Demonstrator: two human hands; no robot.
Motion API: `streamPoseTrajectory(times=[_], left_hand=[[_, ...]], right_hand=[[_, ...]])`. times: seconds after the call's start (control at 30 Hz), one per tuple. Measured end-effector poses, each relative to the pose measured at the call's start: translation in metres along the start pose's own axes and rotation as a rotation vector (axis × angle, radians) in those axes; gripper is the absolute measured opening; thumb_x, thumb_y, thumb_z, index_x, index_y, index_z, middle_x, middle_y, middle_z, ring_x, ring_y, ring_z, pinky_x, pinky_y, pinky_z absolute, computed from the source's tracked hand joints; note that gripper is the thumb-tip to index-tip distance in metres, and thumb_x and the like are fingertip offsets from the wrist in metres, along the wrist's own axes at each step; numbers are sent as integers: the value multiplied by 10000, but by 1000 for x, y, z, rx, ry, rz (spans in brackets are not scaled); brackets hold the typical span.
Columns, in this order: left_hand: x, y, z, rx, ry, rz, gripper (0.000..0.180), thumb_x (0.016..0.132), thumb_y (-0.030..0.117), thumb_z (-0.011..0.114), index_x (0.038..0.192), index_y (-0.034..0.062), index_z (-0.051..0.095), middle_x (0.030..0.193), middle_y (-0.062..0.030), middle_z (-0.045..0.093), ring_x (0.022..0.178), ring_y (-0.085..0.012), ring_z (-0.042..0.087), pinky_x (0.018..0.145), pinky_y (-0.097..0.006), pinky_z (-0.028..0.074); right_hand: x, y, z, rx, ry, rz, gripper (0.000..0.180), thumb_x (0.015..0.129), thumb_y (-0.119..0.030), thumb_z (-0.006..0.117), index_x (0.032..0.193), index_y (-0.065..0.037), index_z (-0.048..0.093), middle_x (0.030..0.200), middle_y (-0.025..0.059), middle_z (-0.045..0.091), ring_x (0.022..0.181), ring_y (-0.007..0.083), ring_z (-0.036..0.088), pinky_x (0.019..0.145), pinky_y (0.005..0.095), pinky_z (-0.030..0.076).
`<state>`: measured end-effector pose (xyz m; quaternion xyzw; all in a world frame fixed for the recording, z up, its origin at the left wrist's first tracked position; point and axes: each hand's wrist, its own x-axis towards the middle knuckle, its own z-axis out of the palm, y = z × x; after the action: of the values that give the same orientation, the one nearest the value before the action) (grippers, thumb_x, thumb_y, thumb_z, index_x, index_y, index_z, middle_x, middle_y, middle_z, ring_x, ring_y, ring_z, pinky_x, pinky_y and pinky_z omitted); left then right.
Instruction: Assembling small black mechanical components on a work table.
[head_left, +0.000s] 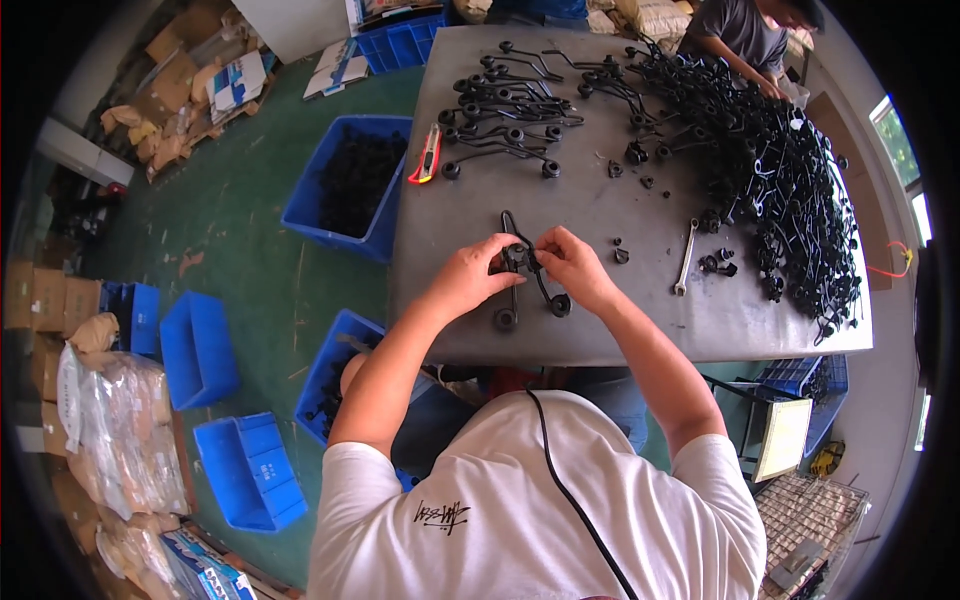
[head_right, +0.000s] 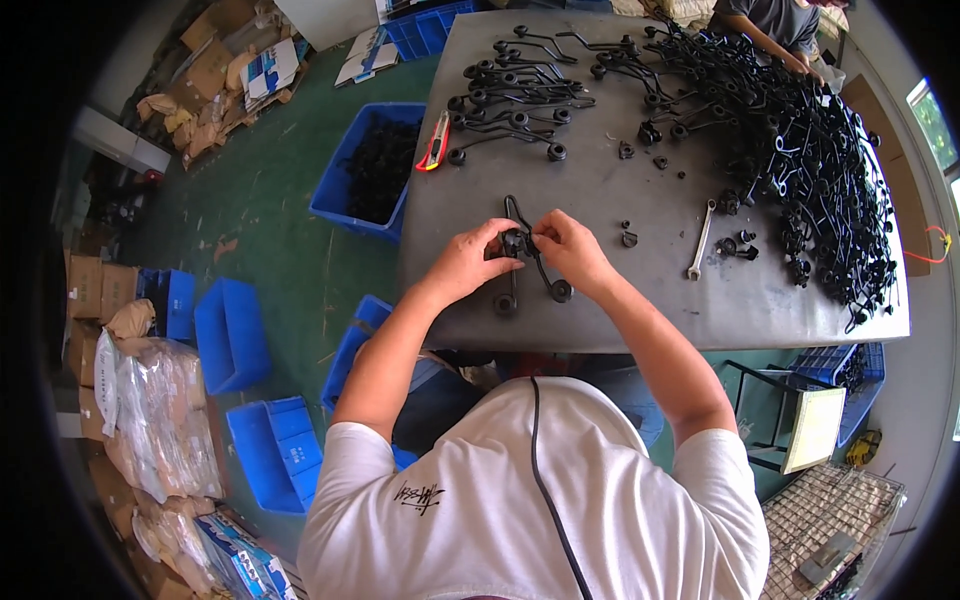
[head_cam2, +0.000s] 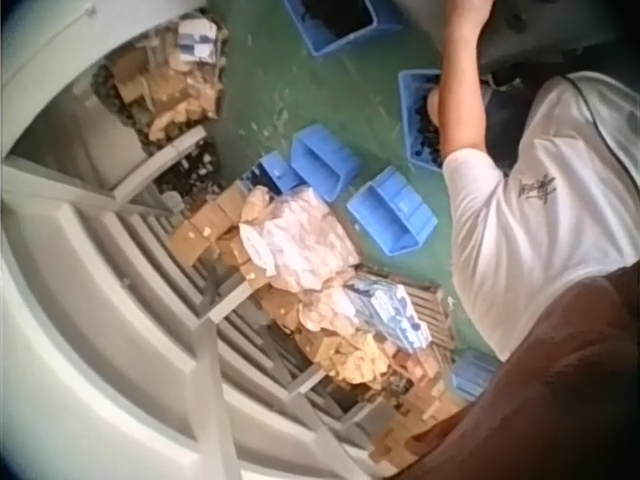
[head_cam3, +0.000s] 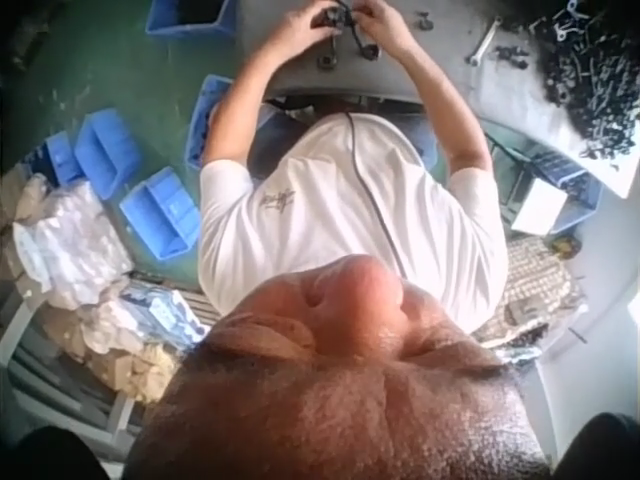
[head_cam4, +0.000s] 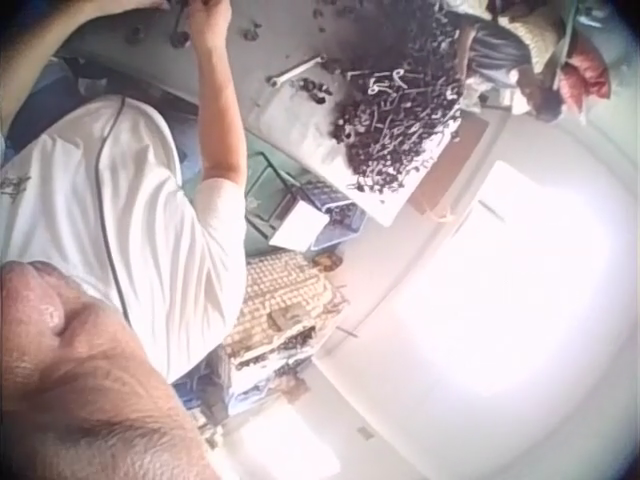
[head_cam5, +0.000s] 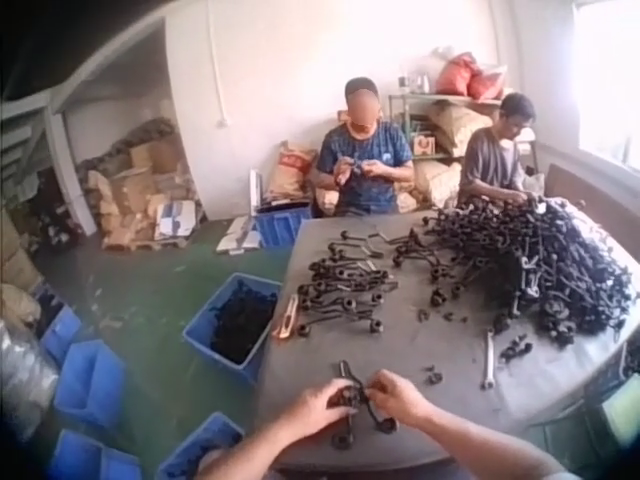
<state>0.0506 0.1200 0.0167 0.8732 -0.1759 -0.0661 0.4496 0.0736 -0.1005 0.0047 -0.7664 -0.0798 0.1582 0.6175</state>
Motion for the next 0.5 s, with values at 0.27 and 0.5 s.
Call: streamPoseTrajectory(times=[0.27,0.5], left_hand=[[4,10,-3,164,-1,28,547,828,252,812,1288,104,556,929,-160,700,853,-332,695,765,-422,541],[-11,25,27,363,239,-55,560,820,145,761,1329,96,531,1161,-192,581,1025,-396,637,847,-465,539]], right_hand=[[10,-21,-1,-315,-118,-126,194,905,-138,723,984,-35,580,796,29,593,733,116,558,651,300,472],[-11,-7,14,-411,143,-293,247,883,-149,711,1079,-43,603,948,123,622,787,281,632,706,397,505]])
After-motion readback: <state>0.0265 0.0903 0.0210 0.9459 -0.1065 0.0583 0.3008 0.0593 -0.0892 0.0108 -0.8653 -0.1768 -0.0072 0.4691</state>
